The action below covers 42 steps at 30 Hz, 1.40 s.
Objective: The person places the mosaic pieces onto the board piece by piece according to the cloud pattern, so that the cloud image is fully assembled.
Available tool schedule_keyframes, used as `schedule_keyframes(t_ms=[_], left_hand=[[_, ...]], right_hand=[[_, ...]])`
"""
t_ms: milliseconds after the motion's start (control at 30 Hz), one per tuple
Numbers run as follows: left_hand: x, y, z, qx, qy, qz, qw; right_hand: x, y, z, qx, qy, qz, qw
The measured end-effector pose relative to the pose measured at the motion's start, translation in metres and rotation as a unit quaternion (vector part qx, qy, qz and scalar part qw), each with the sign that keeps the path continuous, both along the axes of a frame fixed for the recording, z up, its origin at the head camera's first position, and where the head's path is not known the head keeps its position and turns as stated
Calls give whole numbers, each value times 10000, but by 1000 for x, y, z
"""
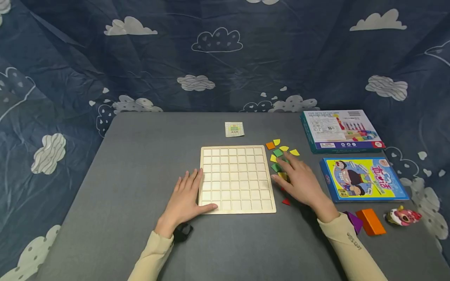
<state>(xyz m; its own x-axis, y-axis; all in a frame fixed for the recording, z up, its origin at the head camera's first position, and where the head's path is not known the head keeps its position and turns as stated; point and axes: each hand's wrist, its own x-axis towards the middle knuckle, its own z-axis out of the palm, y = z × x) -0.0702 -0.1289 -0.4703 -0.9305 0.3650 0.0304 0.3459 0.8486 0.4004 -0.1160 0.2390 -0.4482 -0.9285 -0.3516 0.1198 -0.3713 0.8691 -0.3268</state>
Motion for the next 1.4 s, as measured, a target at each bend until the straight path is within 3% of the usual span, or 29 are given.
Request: schedule_keyframes(t_ms=[167, 467, 700, 933, 1400], left_hand=[[5, 1, -8, 133, -208, -2, 9997], [10, -1, -21, 216, 130, -322, 9992], [10, 0, -26, -5, 192, -276, 9994], [8, 0, -32, 16, 569, -381, 9976], [4, -2, -34, 71, 673, -418, 9968]], right_hand=[[-18, 10, 6, -303, 96, -238, 9992], [-58, 23, 5, -654, -85, -706, 9953], [-78, 31, -4, -763, -404, -630, 9943], [-87, 29, -8, -673, -770, -575, 9931], [-96, 25, -4, 110, -941, -736, 9928]])
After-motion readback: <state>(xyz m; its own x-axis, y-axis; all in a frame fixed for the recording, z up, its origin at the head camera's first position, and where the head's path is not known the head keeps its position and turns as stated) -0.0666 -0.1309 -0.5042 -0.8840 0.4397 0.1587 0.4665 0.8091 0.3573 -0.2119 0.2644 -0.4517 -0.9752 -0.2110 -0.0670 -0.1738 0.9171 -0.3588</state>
